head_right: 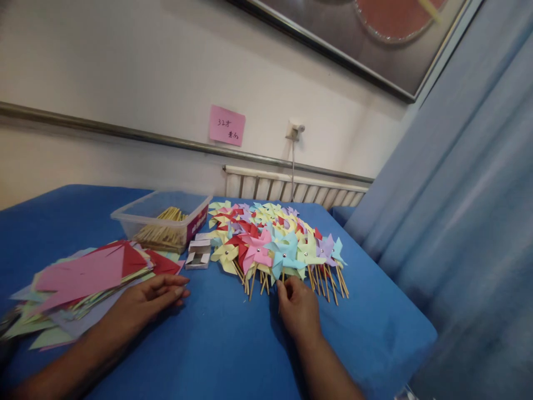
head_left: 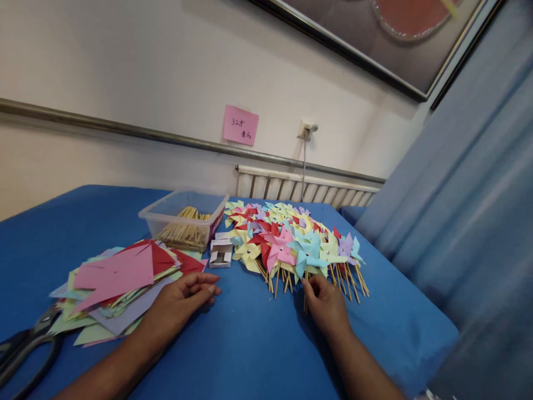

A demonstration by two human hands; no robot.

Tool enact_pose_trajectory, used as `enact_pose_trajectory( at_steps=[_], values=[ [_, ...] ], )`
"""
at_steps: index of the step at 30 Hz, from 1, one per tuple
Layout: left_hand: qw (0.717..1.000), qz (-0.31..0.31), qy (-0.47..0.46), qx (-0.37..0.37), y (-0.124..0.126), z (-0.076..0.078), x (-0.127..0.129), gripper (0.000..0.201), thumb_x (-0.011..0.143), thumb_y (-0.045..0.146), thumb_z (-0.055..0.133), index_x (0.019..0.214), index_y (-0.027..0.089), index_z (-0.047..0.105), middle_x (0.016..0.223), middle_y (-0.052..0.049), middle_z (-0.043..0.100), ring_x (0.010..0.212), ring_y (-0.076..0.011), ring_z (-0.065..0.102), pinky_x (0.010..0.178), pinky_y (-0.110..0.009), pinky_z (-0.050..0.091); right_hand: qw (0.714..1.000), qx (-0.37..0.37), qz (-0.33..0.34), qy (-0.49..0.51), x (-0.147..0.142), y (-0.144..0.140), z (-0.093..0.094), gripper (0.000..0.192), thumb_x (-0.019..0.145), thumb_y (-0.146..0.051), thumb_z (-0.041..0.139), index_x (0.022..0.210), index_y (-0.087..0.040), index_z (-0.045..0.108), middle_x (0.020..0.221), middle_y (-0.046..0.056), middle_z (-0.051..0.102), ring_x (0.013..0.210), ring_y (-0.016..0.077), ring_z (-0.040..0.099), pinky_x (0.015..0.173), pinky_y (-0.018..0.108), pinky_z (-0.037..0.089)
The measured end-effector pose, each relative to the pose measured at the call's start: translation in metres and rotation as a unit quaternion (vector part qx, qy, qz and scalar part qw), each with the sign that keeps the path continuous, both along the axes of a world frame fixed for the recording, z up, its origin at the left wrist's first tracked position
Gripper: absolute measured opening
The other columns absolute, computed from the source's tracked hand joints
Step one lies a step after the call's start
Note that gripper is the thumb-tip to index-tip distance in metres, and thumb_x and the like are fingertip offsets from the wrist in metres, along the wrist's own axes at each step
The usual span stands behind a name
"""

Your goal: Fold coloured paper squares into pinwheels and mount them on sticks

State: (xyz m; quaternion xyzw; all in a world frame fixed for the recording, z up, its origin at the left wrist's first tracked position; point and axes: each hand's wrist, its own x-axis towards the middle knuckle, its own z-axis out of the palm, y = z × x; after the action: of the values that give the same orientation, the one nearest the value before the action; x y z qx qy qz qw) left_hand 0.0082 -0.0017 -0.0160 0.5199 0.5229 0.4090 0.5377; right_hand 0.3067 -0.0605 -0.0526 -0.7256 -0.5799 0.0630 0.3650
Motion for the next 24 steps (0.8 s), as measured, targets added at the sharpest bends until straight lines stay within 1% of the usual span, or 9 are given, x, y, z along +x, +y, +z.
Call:
enact_pose_trajectory(
  at_steps=[5,8,11,12,15,17,20,22,24],
  values=[
    [1.000,0.013,0.000,0.002,-0.002,0.004,0.000,0.032,0.057,0.039,0.080,0.082,0.020,0.072,0.076,-0.008,0.076,0.061,-0.0203,0.067,0.051,-0.026,0.050,0.999,0.040,-0.030,0.001,0.001,-0.010,-0.003,0.037,0.091,-0.048,0.046,0.066,-0.022,0.054,0.054,0.000,0.056,0.051,0.0177,0.054,0.053,0.028,0.032],
    [0.998,0.060,-0.015,0.010,-0.002,0.009,-0.003,0.034,0.060,0.039,0.079,0.085,0.019,0.071,0.078,-0.008,0.076,0.060,-0.0189,0.066,0.049,-0.025,0.049,0.996,0.089,-0.008,0.011,-0.013,-0.017,0.000,0.033,0.092,-0.044,0.045,0.070,-0.022,0.053,0.057,-0.001,0.052,0.053,0.0163,0.050,0.056,0.028,0.034],
    [0.992,0.115,-0.050,0.029,0.000,0.011,-0.008,0.034,0.060,0.037,0.078,0.086,0.017,0.069,0.078,-0.007,0.075,0.065,-0.0181,0.068,0.057,-0.026,0.052,0.990,0.106,0.070,0.060,-0.048,-0.020,0.008,0.029,0.092,-0.039,0.047,0.070,-0.021,0.049,0.057,-0.004,0.047,0.052,0.0133,0.045,0.055,0.026,0.033],
    [0.989,0.130,-0.063,0.035,0.001,0.011,-0.010,0.034,0.060,0.036,0.079,0.086,0.017,0.069,0.079,-0.007,0.075,0.067,-0.0178,0.068,0.059,-0.026,0.052,0.986,0.096,0.107,0.083,-0.064,-0.018,0.011,0.026,0.092,-0.037,0.048,0.071,-0.021,0.050,0.059,-0.004,0.047,0.054,0.0129,0.046,0.056,0.025,0.034],
    [0.982,0.155,-0.088,0.061,0.002,0.011,-0.017,0.035,0.062,0.036,0.079,0.089,0.016,0.067,0.078,-0.006,0.074,0.065,-0.0159,0.067,0.055,-0.023,0.050,0.965,0.069,0.193,0.164,-0.116,-0.002,0.018,0.021,0.090,-0.032,0.050,0.072,-0.021,0.051,0.060,-0.004,0.049,0.055,0.0117,0.047,0.055,0.024,0.033],
    [0.979,0.161,-0.092,0.084,0.002,0.011,-0.021,0.036,0.063,0.036,0.079,0.091,0.016,0.067,0.078,-0.005,0.074,0.064,-0.0152,0.067,0.053,-0.022,0.048,0.947,0.043,0.221,0.230,-0.149,0.016,0.016,0.017,0.087,-0.030,0.051,0.073,-0.021,0.053,0.060,-0.004,0.052,0.054,0.0114,0.049,0.053,0.022,0.034],
    [0.972,0.183,-0.080,0.121,0.002,0.017,-0.028,0.035,0.065,0.035,0.078,0.092,0.016,0.067,0.078,-0.004,0.073,0.067,-0.0156,0.068,0.057,-0.023,0.050,0.923,-0.007,0.233,0.306,-0.186,0.044,0.006,0.011,0.082,-0.027,0.054,0.074,-0.020,0.056,0.058,-0.004,0.055,0.052,0.0113,0.050,0.051,0.022,0.034],
    [0.967,0.206,-0.067,0.137,0.004,0.022,-0.032,0.035,0.065,0.036,0.077,0.092,0.016,0.067,0.080,-0.005,0.074,0.070,-0.0162,0.068,0.058,-0.024,0.051,0.916,-0.027,0.229,0.329,-0.200,0.057,-0.005,0.011,0.080,-0.025,0.053,0.072,-0.018,0.056,0.056,-0.004,0.056,0.050,0.0108,0.049,0.050,0.021,0.035],
    [0.961,0.231,-0.059,0.138,0.005,0.027,-0.036,0.036,0.065,0.038,0.077,0.092,0.016,0.066,0.082,-0.006,0.074,0.071,-0.0174,0.069,0.057,-0.024,0.051,0.916,-0.033,0.234,0.324,-0.204,0.063,-0.016,0.010,0.079,-0.023,0.054,0.072,-0.017,0.058,0.057,-0.004,0.057,0.051,0.0107,0.049,0.050,0.021,0.035]
  ],
)
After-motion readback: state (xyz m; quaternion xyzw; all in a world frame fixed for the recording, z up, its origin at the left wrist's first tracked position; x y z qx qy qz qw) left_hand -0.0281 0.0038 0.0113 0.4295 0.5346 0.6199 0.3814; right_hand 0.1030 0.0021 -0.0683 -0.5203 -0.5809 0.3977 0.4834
